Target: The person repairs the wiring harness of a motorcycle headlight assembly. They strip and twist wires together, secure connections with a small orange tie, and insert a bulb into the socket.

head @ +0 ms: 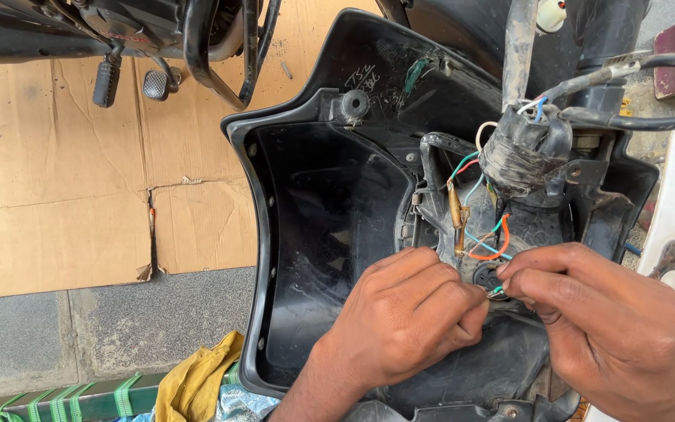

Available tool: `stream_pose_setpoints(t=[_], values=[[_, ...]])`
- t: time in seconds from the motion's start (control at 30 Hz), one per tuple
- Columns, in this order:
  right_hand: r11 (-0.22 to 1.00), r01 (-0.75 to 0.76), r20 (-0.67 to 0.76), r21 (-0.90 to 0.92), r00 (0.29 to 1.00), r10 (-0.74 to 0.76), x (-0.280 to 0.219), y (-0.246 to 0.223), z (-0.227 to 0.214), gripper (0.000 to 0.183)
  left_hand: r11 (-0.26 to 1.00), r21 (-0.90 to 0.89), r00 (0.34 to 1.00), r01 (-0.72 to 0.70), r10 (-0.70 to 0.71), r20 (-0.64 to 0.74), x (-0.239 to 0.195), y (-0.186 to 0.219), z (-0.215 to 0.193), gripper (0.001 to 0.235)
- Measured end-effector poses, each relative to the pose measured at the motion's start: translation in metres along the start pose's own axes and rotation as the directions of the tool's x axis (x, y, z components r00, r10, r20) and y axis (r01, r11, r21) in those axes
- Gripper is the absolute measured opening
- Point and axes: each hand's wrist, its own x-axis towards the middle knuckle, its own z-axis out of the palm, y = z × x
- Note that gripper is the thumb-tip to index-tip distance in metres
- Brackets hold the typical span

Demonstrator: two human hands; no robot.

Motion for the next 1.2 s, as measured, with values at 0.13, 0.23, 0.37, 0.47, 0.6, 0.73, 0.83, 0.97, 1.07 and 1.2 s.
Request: stream_pose_setpoints(t=[0.13, 0.23, 0.37, 0.47, 0.6, 0.73, 0.83, 0.97, 1.07, 1.2], values=[[0.999, 0.037, -0.05, -0.016, 0.998, -0.037, 0.004, -0.005, 0.002, 0.024, 1.0, 0.007, 1.0, -0.001, 0.001, -0.003, 0.0, -0.001, 0.001, 0.021], [0.997, 0.06, -0.067, -0.038, 0.996, -0.062, 0.004, -0.007, 0.003, 0.021, 1.0, 0.019, 1.0, -0.006, 0.007, -0.009, 0.0, -0.002, 0.001, 0.021], [0.989, 0.099, -0.038, -0.109, 0.994, -0.103, 0.001, -0.001, 0.003, 0.018, 0.999, 0.031, 1.0, -0.012, 0.013, -0.027, -0.001, -0.002, 0.002, 0.02], [0.991, 0.101, -0.038, -0.093, 0.994, -0.104, 0.004, -0.004, 0.003, 0.018, 0.999, 0.035, 0.999, -0.012, 0.013, -0.042, -0.002, -0.002, 0.002, 0.02], [0.988, 0.097, -0.04, -0.122, 0.994, -0.103, 0.007, -0.011, 0.004, 0.015, 0.999, 0.04, 0.998, -0.008, 0.01, -0.057, -0.003, -0.004, 0.003, 0.02], [0.993, 0.073, 0.012, -0.09, 0.997, -0.073, 0.004, -0.007, 0.003, 0.011, 0.998, 0.066, 0.997, 0.0, 0.005, -0.072, -0.005, -0.003, 0.004, 0.019], [0.995, 0.046, 0.028, -0.089, 0.999, -0.043, 0.002, -0.008, 0.004, 0.011, 0.996, 0.086, 0.997, 0.001, 0.005, -0.072, -0.006, -0.003, 0.004, 0.019], [0.999, 0.023, 0.032, -0.048, 0.999, -0.021, 0.001, -0.007, 0.005, 0.012, 0.994, 0.105, 0.997, -0.005, 0.013, -0.075, -0.007, -0.003, 0.004, 0.019], [0.997, 0.06, 0.013, 0.04, 0.998, -0.06, 0.005, -0.007, 0.004, 0.012, 0.994, 0.107, 0.997, -0.007, 0.015, -0.075, -0.007, -0.002, 0.002, 0.019], [0.999, 0.026, 0.033, 0.046, 0.999, -0.028, 0.003, -0.004, 0.002, 0.01, 0.994, 0.105, 0.997, -0.004, 0.012, -0.076, -0.007, -0.002, 0.004, 0.019]])
